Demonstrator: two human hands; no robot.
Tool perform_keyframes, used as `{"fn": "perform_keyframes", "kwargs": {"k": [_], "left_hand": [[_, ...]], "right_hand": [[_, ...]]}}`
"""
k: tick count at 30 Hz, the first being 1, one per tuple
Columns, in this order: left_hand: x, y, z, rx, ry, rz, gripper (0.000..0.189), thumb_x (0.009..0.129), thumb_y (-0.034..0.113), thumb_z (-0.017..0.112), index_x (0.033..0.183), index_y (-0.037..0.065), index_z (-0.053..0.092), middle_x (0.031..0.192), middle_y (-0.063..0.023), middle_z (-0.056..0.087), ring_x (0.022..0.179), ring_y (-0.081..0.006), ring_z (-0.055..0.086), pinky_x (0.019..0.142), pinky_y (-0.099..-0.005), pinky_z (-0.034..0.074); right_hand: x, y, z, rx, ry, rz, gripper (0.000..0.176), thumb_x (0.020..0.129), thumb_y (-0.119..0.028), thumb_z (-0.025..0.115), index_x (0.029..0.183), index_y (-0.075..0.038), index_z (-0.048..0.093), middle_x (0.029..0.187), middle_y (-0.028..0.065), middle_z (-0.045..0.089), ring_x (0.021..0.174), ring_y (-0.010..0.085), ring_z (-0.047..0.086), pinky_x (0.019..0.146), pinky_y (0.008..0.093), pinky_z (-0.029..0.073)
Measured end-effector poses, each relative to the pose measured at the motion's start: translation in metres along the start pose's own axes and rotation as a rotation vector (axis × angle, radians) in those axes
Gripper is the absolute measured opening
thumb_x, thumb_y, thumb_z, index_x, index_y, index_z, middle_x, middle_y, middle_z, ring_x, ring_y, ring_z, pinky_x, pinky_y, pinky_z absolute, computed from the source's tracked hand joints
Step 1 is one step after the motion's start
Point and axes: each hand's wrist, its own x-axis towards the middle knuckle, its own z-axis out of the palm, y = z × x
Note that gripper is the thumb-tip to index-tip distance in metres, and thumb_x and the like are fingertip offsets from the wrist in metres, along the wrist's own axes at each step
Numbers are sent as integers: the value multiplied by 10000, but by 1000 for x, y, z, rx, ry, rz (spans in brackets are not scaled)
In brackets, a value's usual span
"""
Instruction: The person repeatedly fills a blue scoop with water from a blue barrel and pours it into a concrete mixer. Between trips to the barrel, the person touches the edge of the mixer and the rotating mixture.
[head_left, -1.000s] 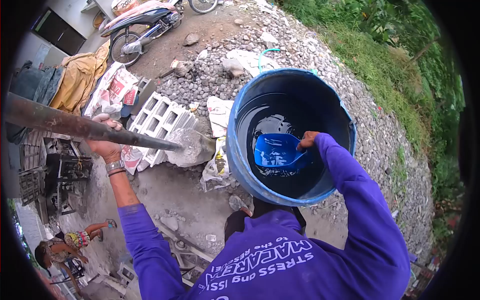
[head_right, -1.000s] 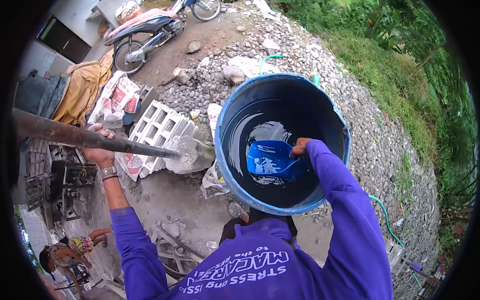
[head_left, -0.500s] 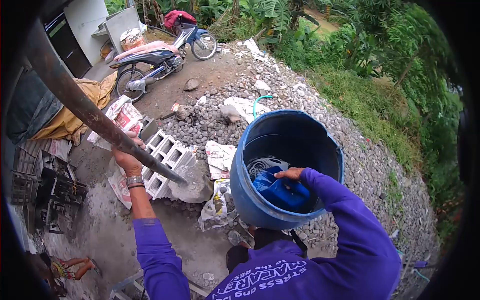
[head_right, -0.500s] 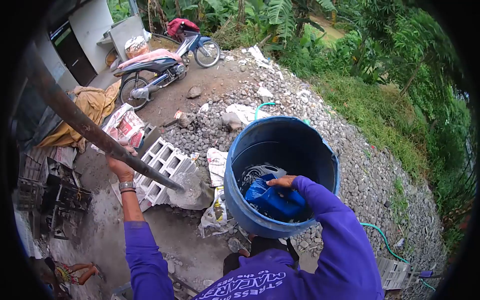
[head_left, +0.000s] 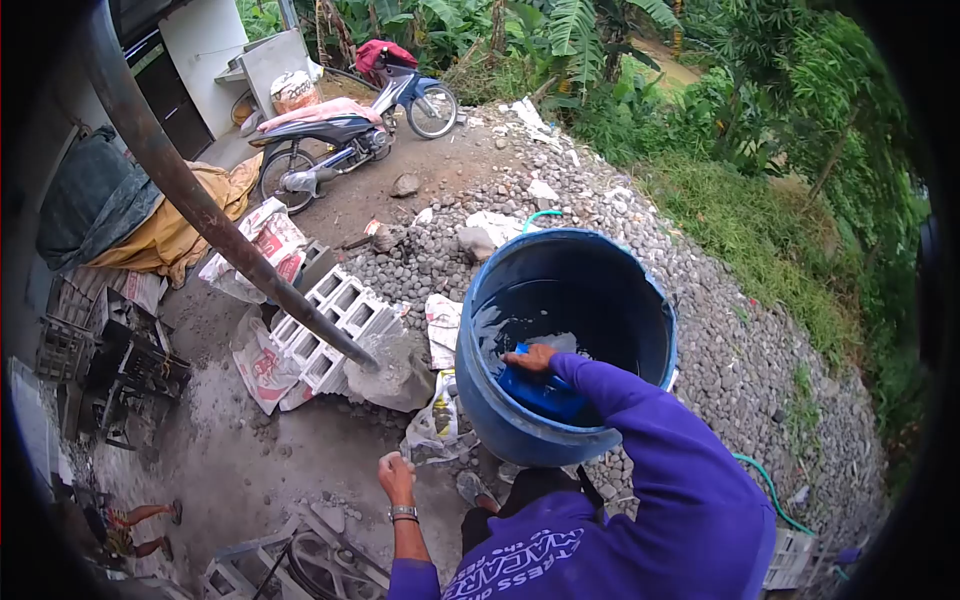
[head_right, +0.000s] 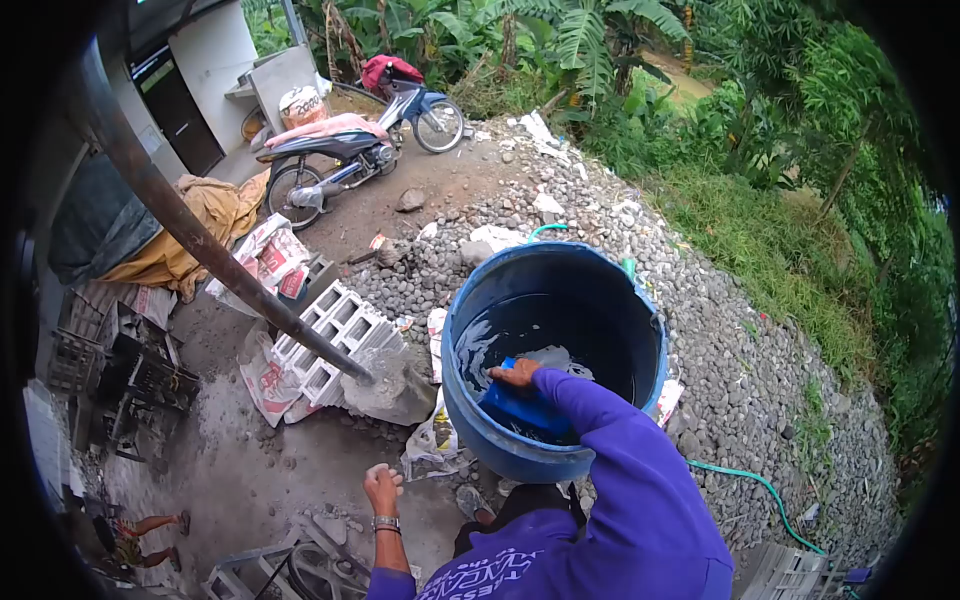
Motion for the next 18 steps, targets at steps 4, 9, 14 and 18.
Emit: {"fn": "perform_keyframes", "kwargs": {"k": [4,9,14,18], "left_hand": [[-81,-89,-23,40,-16,-151,210,949,180,539,1046,11,617,843,-90,672,611,-159,656,438,-284,473],[-131,-126,-64,109,172,-174,228,928,182,542,1011,-3,647,809,-98,681,601,-182,670,451,-299,490],[-155,-132,-90,84,356,-110,248,941,197,525,1023,-1,651,817,-100,689,640,-178,684,483,-299,499],[-184,-100,-83,-1,394,-142,250,952,216,526,1017,8,648,802,-88,689,657,-161,683,505,-296,505]], "right_hand": [[23,37,18,78,-42,-68,817,775,-727,554,1164,-28,716,1234,187,667,1126,334,634,1004,384,446],[-1,43,-15,452,-188,-29,519,794,-473,613,992,-6,722,992,183,715,907,263,681,793,396,517],[-67,40,-56,686,-133,-125,328,827,-327,579,840,-18,690,760,112,674,697,215,631,668,344,484],[-112,46,-83,944,-90,-301,292,820,-306,573,820,-23,646,774,105,655,710,209,606,764,320,462]]}}
